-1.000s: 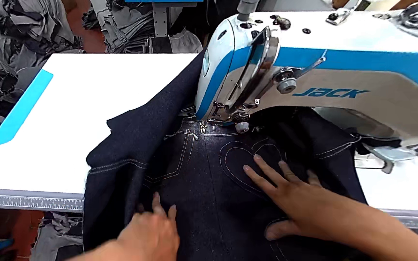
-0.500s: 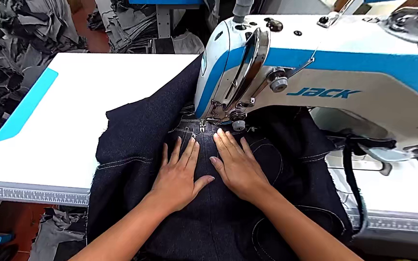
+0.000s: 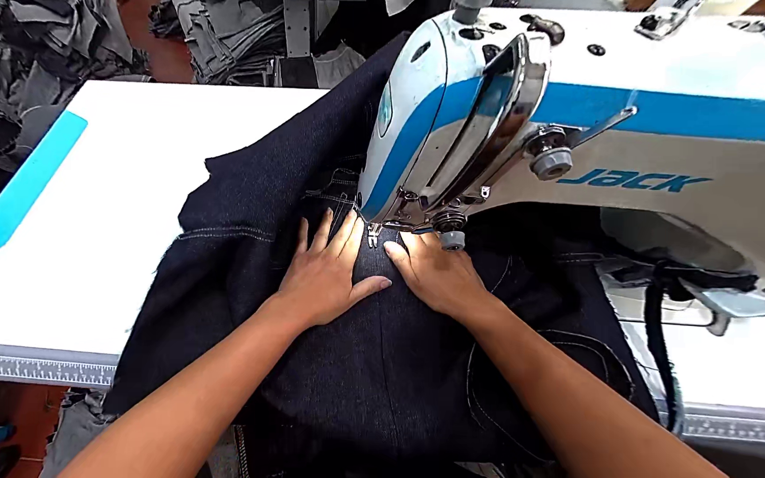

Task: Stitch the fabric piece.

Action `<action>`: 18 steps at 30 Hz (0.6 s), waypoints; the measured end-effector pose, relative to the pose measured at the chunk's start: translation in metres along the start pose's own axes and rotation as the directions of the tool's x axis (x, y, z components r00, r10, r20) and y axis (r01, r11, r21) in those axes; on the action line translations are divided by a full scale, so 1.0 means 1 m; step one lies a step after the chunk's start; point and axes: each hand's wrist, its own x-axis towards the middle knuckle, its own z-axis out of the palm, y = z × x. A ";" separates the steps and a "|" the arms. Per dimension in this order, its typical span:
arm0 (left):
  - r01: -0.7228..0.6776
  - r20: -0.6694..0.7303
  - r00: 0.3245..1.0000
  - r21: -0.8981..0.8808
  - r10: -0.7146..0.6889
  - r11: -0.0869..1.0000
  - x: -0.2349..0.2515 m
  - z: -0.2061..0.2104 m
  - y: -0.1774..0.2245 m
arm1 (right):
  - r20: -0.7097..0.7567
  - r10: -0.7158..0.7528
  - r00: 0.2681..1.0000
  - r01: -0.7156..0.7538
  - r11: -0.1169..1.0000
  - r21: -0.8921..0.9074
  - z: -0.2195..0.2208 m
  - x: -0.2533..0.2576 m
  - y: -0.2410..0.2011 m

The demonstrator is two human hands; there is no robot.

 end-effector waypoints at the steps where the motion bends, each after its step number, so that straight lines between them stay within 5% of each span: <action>1: -0.006 0.008 1.000 -0.004 0.006 1.000 0.008 -0.002 -0.005 | -0.014 0.004 1.000 -0.004 1.000 0.017 0.004 0.009 0.006; 5: -0.045 0.052 0.998 -0.035 0.046 0.998 0.037 -0.009 -0.024 | -0.080 -0.062 0.995 0.066 0.997 0.041 0.042 0.045 0.049; 8: -0.061 0.163 0.983 -0.119 0.080 0.991 0.041 -0.026 -0.027 | 0.144 -0.006 0.990 0.009 1.000 -0.018 0.028 0.049 0.049; 9: -0.114 0.117 0.984 -0.150 0.132 0.982 0.031 -0.036 -0.027 | 0.163 0.005 0.987 -0.005 1.000 0.003 -0.002 0.039 0.031; 12: -0.224 -0.274 0.941 -0.073 0.197 0.972 -0.031 -0.074 -0.033 | -0.184 -0.074 0.980 0.079 0.997 0.025 -0.080 -0.029 0.004; 15: 0.167 -0.498 0.843 -0.116 -0.203 0.979 -0.097 -0.089 -0.065 | -0.336 0.066 0.940 -0.085 0.995 -0.042 -0.090 -0.117 0.031; 18: 0.447 -0.273 0.799 -0.325 -0.535 0.833 -0.118 -0.060 -0.103 | -0.323 0.335 0.885 -0.335 0.940 0.056 -0.069 -0.166 0.054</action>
